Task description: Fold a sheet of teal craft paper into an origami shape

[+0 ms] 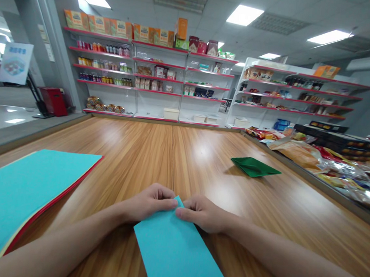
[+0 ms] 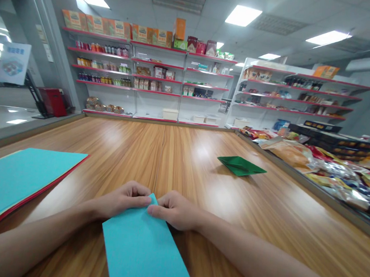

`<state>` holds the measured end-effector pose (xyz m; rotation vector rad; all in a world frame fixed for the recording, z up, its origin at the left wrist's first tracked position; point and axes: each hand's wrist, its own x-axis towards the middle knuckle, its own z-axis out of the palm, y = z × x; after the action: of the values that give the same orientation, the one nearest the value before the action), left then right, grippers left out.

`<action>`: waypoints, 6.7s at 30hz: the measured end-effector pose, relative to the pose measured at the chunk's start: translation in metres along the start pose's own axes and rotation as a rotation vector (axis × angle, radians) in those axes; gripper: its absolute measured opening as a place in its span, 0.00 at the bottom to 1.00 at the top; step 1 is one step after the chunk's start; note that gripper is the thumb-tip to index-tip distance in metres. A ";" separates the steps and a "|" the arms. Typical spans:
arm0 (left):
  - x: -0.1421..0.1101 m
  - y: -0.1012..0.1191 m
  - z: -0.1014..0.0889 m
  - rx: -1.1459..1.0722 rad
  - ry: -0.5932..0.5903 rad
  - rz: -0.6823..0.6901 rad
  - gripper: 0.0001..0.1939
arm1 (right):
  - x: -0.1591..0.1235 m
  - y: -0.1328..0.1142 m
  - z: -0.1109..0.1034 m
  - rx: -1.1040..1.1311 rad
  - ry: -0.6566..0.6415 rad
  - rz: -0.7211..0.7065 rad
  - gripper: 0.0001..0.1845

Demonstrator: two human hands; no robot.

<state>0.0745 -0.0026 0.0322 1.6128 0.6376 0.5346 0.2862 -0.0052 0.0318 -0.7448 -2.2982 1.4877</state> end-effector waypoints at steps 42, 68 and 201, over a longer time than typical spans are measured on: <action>0.004 -0.007 0.000 0.031 0.146 -0.002 0.18 | 0.004 0.008 0.000 -0.002 0.064 0.014 0.28; 0.008 -0.012 0.002 -0.022 0.218 -0.018 0.17 | 0.001 0.008 0.000 -0.008 0.068 0.007 0.28; 0.010 -0.009 0.005 -0.018 0.142 0.021 0.18 | 0.002 0.011 -0.004 0.317 0.102 -0.014 0.13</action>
<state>0.0846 0.0012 0.0226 1.5754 0.7199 0.6733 0.2897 0.0022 0.0233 -0.6932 -1.9256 1.7102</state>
